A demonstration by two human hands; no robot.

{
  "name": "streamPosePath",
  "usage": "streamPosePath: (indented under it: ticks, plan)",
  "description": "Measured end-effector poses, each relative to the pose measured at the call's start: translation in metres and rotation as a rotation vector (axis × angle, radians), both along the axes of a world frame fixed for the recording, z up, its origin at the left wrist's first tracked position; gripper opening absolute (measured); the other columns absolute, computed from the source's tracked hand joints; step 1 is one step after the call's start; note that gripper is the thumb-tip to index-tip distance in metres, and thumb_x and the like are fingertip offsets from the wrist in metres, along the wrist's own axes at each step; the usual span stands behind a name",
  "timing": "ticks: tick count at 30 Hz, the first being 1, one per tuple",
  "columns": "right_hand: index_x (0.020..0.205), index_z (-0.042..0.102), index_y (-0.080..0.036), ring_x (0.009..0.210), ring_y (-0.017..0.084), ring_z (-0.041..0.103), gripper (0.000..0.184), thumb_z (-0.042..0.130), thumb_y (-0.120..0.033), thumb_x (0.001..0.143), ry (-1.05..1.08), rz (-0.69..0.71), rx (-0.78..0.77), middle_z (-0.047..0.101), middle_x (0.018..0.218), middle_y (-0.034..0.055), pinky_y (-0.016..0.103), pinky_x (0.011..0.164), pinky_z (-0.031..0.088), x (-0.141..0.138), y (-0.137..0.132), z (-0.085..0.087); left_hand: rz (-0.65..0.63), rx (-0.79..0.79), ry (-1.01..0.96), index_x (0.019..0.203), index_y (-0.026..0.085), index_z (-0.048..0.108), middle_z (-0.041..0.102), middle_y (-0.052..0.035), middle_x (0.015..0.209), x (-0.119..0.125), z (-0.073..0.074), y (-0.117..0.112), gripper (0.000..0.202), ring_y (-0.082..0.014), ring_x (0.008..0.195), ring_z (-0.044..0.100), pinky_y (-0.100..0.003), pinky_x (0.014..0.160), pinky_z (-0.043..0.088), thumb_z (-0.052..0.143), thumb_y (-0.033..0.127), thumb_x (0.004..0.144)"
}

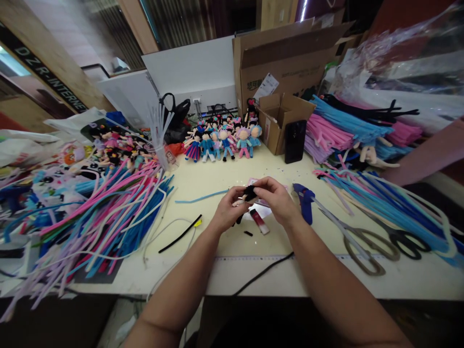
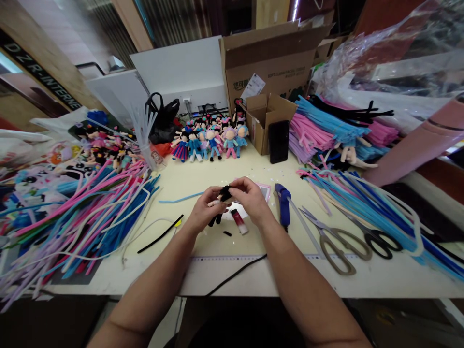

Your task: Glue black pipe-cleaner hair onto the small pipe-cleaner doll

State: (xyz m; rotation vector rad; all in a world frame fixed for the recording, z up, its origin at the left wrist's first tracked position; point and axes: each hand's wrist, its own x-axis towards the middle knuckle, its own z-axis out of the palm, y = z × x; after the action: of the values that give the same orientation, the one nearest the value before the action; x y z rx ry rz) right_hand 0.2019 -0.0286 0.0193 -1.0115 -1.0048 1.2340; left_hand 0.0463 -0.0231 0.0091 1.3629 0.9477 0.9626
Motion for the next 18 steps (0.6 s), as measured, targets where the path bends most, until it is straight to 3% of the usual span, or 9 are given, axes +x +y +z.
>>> streamPosePath:
  ticks: [8,13,18]
  plan:
    - [0.080,0.059,-0.021,0.072,0.014,0.056,0.022,0.069,-0.037,0.068,-0.044,-0.011,0.014,0.060,0.074,-0.0030,0.030,0.070,0.045,-0.0011,0.0010,-0.0025,-0.018,-0.044,-0.043,0.104,0.020,0.051,0.065,-0.0020,0.093,0.0016,0.0018,-0.0012,0.041,-0.0163,0.082,0.067,-0.028,0.068,0.056,0.069,0.022,0.067]
    - [0.094,0.061,-0.022,0.080,0.016,0.057,0.028,0.059,-0.045,0.078,-0.091,-0.009,0.025,0.062,0.088,0.0005,0.031,0.072,0.046,-0.0020,0.0011,-0.0049,0.025,-0.090,-0.031,0.107,0.020,0.049,0.063,-0.0019,0.093,0.0015,0.0041,-0.0011,0.042,-0.0156,0.079,0.068,-0.027,0.064,0.056,0.067,0.024,0.070]
    - [0.098,0.061,-0.024,0.087,0.019,0.055,0.024,0.064,-0.036,0.078,-0.441,-0.206,0.234,0.059,0.101,0.0049,0.034,0.076,0.046,-0.0071,-0.0045,-0.0070,0.080,-0.077,-0.034,0.127,0.024,0.044,0.062,-0.0041,0.104,-0.0009,-0.0029,0.0034,0.061,-0.0164,0.080,0.068,-0.028,0.064,0.057,0.068,0.025,0.071]
